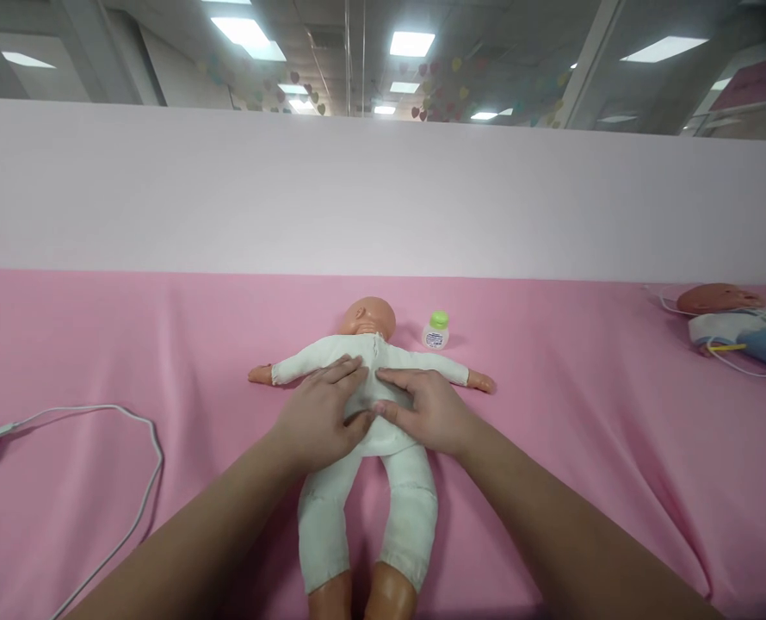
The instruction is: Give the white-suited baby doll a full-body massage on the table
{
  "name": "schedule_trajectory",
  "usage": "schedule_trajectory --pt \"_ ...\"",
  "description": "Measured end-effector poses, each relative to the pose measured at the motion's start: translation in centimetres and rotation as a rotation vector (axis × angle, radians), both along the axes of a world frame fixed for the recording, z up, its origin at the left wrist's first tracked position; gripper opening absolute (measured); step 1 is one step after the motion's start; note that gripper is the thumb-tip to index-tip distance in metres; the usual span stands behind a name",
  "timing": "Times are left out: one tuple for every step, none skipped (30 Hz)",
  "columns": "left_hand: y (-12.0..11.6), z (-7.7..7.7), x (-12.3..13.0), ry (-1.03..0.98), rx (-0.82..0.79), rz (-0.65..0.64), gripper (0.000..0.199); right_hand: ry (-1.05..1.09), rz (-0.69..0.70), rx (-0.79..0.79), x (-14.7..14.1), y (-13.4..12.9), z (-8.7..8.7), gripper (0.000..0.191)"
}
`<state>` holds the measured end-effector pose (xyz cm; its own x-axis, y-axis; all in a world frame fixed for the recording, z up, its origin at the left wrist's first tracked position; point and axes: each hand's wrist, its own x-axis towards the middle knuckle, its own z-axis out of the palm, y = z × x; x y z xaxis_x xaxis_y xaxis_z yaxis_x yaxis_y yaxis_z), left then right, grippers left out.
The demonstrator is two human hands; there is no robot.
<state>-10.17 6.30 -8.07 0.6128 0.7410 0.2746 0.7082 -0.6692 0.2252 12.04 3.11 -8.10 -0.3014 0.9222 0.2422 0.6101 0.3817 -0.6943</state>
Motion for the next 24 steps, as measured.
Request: schedule_trajectory --pt "0.1 -0.2 0.0 -0.015 0.021 -0.005 0.063 0.008 -0.033 0.022 0.1 0.1 -0.2 0.058" --pt "0.2 -0.4 0.0 -0.026 0.036 -0.011 0.067 0.011 -0.067 0.047 0.1 0.4 -0.4 0.063" --pt "0.3 -0.6 0.0 -0.030 0.041 -0.019 0.070 0.003 -0.094 0.067 0.1 0.6 -0.7 0.068" --pt "0.4 -0.8 0.0 -0.027 0.034 -0.024 0.072 -0.015 -0.110 0.076 0.1 0.8 -0.9 0.073" --pt "0.5 -1.0 0.1 -0.018 0.015 -0.030 0.073 -0.041 -0.116 0.072 0.0 1.1 -1.2 0.078" --pt "0.6 -1.1 0.1 -0.005 -0.013 -0.033 0.073 -0.072 -0.110 0.055 -0.1 1.3 -1.3 0.082" --pt "0.6 -1.2 0.2 0.009 -0.043 -0.034 0.072 -0.101 -0.094 0.030 -0.2 1.4 -1.4 0.085" --pt "0.6 -1.1 0.2 0.022 -0.069 -0.035 0.071 -0.123 -0.074 0.005 -0.2 1.4 -1.4 0.086" --pt "0.5 -1.1 0.3 0.031 -0.088 -0.038 0.070 -0.137 -0.055 -0.012 -0.3 1.3 -1.3 0.085" --pt "0.3 -0.9 0.3 0.040 -0.100 -0.044 0.069 -0.144 -0.037 -0.018 -0.4 1.1 -1.1 0.083" --pt "0.1 -0.7 0.3 0.046 -0.106 -0.051 0.068 -0.145 -0.020 -0.016 -0.4 0.9 -0.9 0.080" --pt "-0.2 -0.4 0.3 0.051 -0.106 -0.057 0.067 -0.142 -0.003 -0.013 -0.4 0.6 -0.6 0.075" --pt "-0.5 -0.2 0.3 0.055 -0.105 -0.063 0.065 -0.134 0.012 -0.015 -0.4 0.3 -0.4 0.069" --pt "-0.7 0.1 0.3 0.060 -0.103 -0.068 0.063 -0.123 0.022 -0.021 -0.3 0.1 -0.2 0.065" --pt "-1.0 0.3 0.3 0.064 -0.101 -0.069 0.060 -0.107 0.020 -0.030 -0.3 0.0 -0.1 0.062" --pt "-1.1 0.4 0.3 0.065 -0.097 -0.066 0.060 -0.088 0.000 -0.035 -0.2 0.0 -0.1 0.062" --pt "-1.2 0.5 0.2 0.062 -0.087 -0.058 0.062 -0.070 -0.036 -0.032 -0.1 0.0 -0.2 0.064" --pt "-1.2 0.5 0.2 0.053 -0.074 -0.049 0.067 -0.054 -0.078 -0.017 -0.1 0.2 -0.4 0.067" --pt "-1.1 0.4 0.2 0.039 -0.057 -0.041 0.074 -0.043 -0.119 0.010 0.0 0.5 -0.6 0.071" --pt "-1.0 0.2 0.2 0.024 -0.040 -0.038 0.082 -0.042 -0.147 0.040 0.0 0.8 -0.9 0.075" --pt "-0.9 0.0 0.3 0.012 -0.026 -0.042 0.090 -0.048 -0.159 0.063 0.0 1.0 -1.2 0.078" --pt "-0.7 -0.2 0.3 0.007 -0.021 -0.050 0.094 -0.059 -0.155 0.073 -0.1 1.3 -1.6 0.082" --pt "-0.5 -0.5 0.4 0.012 -0.029 -0.060 0.097 -0.072 -0.139 0.068 -0.1 1.5 -1.8 0.087" --pt "-0.3 -0.7 0.5 0.028 -0.050 -0.066 0.097 -0.087 -0.114 0.047 -0.2 1.6 -2.1 0.091"
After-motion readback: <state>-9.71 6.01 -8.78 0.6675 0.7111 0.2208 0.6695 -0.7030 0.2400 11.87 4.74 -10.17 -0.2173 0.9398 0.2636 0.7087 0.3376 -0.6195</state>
